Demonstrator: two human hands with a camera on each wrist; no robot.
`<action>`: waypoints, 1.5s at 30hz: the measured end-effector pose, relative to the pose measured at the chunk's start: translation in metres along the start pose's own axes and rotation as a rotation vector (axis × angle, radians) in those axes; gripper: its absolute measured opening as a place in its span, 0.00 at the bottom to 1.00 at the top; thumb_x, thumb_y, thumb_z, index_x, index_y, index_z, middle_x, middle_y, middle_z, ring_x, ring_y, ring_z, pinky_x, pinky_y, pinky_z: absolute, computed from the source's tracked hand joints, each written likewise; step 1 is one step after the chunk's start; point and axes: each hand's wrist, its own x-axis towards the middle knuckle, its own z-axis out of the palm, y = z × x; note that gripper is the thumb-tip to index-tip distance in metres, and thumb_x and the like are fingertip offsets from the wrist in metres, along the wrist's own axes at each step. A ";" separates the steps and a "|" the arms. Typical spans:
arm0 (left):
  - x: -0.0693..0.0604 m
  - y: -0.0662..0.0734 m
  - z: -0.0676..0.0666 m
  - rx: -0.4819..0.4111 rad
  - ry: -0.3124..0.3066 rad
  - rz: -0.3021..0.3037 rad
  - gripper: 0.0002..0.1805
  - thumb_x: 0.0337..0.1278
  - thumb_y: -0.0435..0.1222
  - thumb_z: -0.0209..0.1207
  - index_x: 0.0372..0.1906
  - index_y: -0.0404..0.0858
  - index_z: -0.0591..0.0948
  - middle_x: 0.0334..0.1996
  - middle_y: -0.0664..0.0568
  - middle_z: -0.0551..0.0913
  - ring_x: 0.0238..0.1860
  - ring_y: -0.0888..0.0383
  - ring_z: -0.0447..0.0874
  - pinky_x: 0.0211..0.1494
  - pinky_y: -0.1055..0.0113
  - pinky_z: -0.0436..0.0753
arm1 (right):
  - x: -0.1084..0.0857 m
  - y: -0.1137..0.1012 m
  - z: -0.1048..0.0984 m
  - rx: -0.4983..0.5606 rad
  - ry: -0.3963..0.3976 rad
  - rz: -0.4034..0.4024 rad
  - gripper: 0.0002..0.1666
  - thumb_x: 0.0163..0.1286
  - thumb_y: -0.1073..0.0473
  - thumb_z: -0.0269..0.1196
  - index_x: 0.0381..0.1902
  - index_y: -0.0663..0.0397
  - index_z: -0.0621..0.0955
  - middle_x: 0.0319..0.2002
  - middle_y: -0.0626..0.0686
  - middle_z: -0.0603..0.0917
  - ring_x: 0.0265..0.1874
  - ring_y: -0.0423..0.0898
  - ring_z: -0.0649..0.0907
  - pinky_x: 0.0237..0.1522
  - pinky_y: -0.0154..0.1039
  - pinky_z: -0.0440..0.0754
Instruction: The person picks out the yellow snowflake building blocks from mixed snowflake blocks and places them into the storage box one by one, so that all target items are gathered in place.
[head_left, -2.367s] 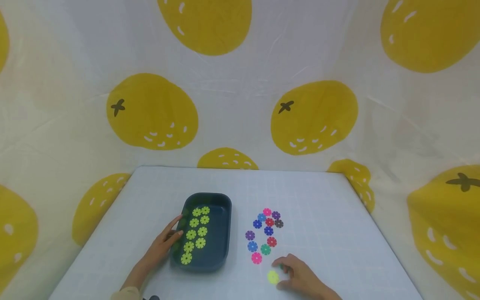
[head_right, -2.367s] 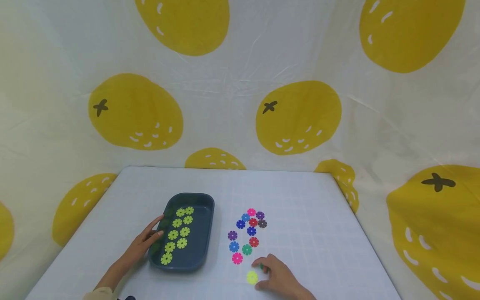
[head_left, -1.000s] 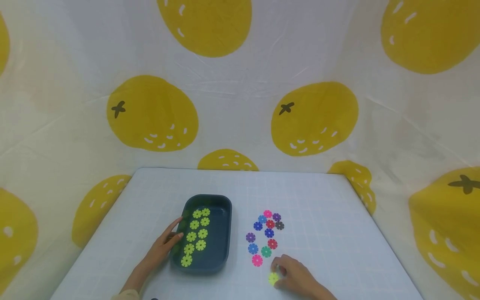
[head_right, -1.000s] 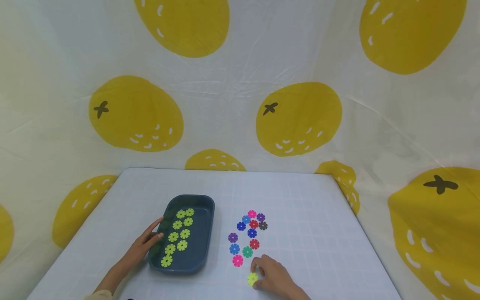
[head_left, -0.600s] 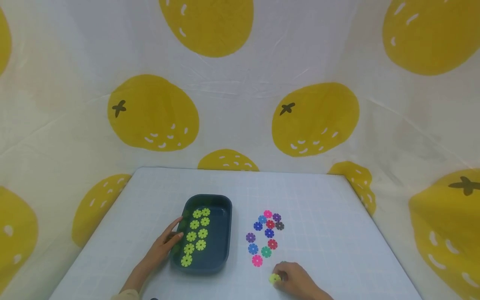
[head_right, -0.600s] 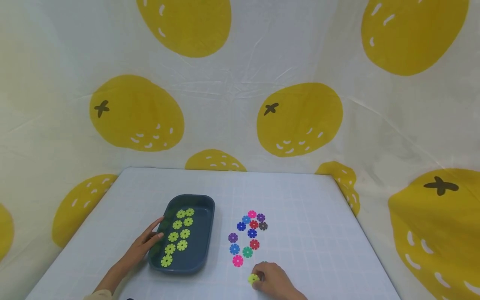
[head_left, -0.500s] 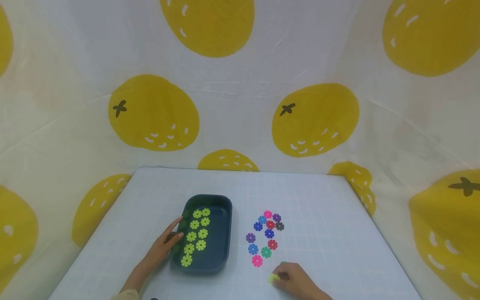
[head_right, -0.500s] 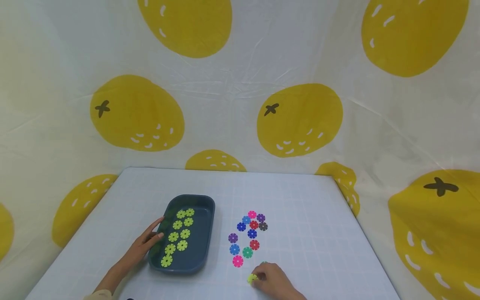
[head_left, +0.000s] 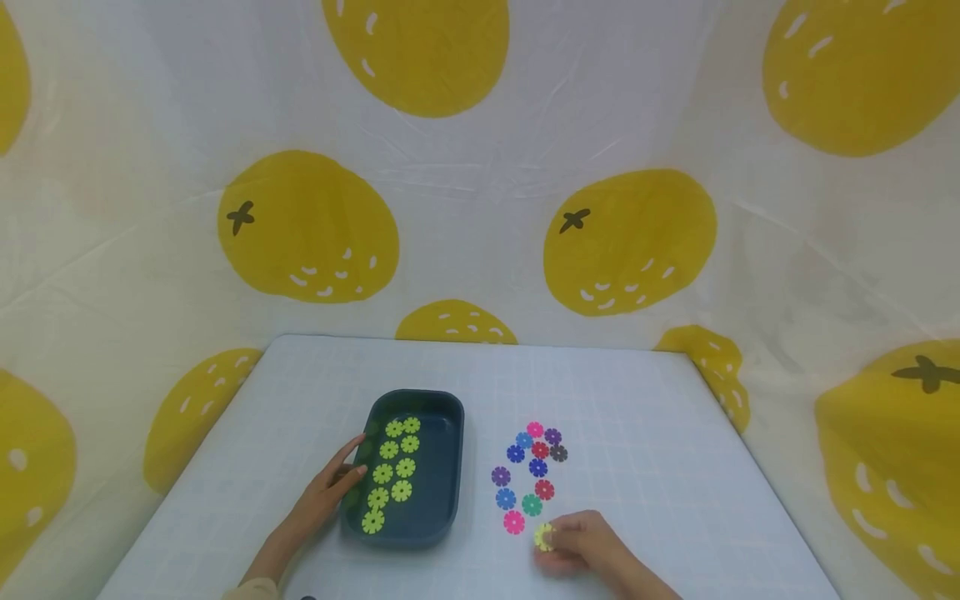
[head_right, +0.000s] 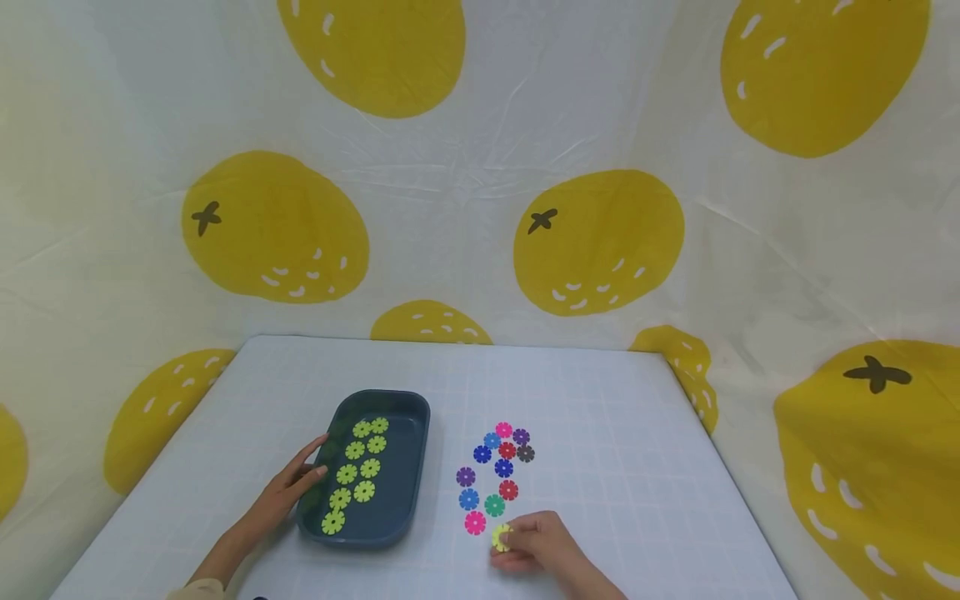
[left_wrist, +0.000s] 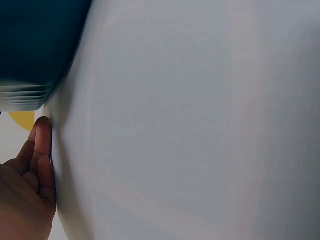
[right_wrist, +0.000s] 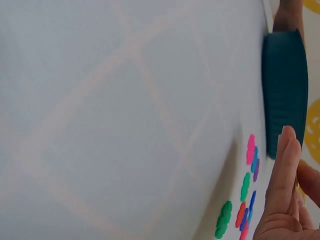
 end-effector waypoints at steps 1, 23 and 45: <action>0.000 0.000 0.000 -0.002 0.000 -0.001 0.33 0.72 0.51 0.53 0.77 0.59 0.57 0.71 0.42 0.68 0.61 0.45 0.76 0.61 0.47 0.77 | 0.000 -0.003 0.000 0.023 -0.007 0.003 0.17 0.67 0.56 0.66 0.47 0.63 0.83 0.37 0.56 0.90 0.38 0.48 0.90 0.42 0.39 0.87; -0.003 -0.004 -0.002 0.001 0.013 -0.007 0.33 0.71 0.51 0.54 0.77 0.59 0.58 0.71 0.42 0.68 0.60 0.47 0.77 0.58 0.51 0.79 | -0.005 -0.078 0.013 0.177 -0.167 -0.161 0.19 0.68 0.56 0.66 0.47 0.68 0.82 0.41 0.60 0.89 0.42 0.50 0.90 0.41 0.33 0.85; 0.000 -0.002 0.002 0.010 0.023 -0.006 0.33 0.71 0.52 0.54 0.77 0.59 0.58 0.71 0.41 0.69 0.60 0.45 0.76 0.59 0.45 0.78 | 0.018 -0.129 0.044 0.078 -0.291 -0.153 0.15 0.68 0.58 0.66 0.45 0.66 0.85 0.40 0.62 0.89 0.40 0.52 0.90 0.37 0.33 0.86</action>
